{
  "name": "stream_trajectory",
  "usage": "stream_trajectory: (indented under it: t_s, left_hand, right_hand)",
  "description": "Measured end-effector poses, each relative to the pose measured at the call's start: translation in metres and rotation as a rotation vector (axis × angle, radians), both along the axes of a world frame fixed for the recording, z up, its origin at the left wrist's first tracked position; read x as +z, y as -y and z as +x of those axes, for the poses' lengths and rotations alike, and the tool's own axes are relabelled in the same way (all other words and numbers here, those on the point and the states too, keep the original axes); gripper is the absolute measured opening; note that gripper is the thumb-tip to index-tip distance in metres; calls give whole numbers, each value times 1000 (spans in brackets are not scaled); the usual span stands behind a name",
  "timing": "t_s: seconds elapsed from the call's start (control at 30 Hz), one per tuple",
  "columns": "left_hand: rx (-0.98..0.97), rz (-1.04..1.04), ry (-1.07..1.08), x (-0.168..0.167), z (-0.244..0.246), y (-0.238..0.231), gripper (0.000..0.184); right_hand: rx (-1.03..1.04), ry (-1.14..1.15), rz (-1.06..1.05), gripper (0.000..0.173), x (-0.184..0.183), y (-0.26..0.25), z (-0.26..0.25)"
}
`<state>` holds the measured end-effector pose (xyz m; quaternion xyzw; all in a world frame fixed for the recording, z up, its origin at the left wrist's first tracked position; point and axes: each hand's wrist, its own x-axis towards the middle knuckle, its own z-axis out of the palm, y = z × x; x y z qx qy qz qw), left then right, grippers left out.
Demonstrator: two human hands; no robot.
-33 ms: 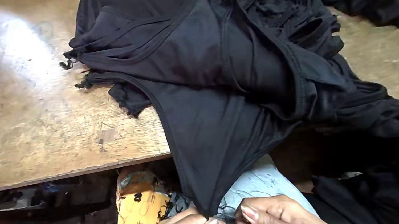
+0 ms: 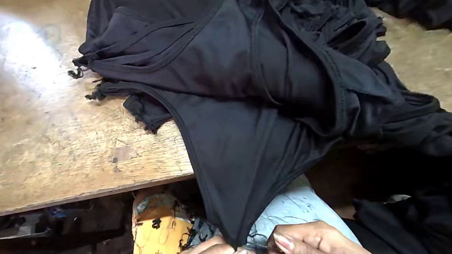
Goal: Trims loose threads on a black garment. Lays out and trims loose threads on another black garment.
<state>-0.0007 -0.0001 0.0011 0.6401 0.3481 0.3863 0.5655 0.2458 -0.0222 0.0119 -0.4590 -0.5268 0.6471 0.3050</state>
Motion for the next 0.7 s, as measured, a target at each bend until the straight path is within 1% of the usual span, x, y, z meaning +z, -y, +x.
stream_trajectory:
  t_s: [0.17,0.3,0.43,0.5,0.57,0.63,0.7]
  left_hand:
    - [-24,-24,6,2,-2,1,25]
    - [-22,-6,-5,0,-1,2,27]
    - [9,9,-22,10,1,2,26]
    - [15,15,-30,12,2,2,27]
    - [12,25,-24,9,2,2,27]
    - [-34,26,-9,1,0,1,26]
    - [-78,8,-25,-4,-1,1,26]
  right_hand:
    - [35,29,18,35,-8,4,9]
    - [23,-37,7,35,-6,3,-4]
    - [3,-71,-35,33,-1,-5,-16]
    - [-40,-84,-62,32,2,-6,-21]
    - [-98,-44,-71,30,6,-7,-25]
    - [-101,4,-14,34,-2,-7,-26]
    - [-104,0,13,36,-9,-7,-24]
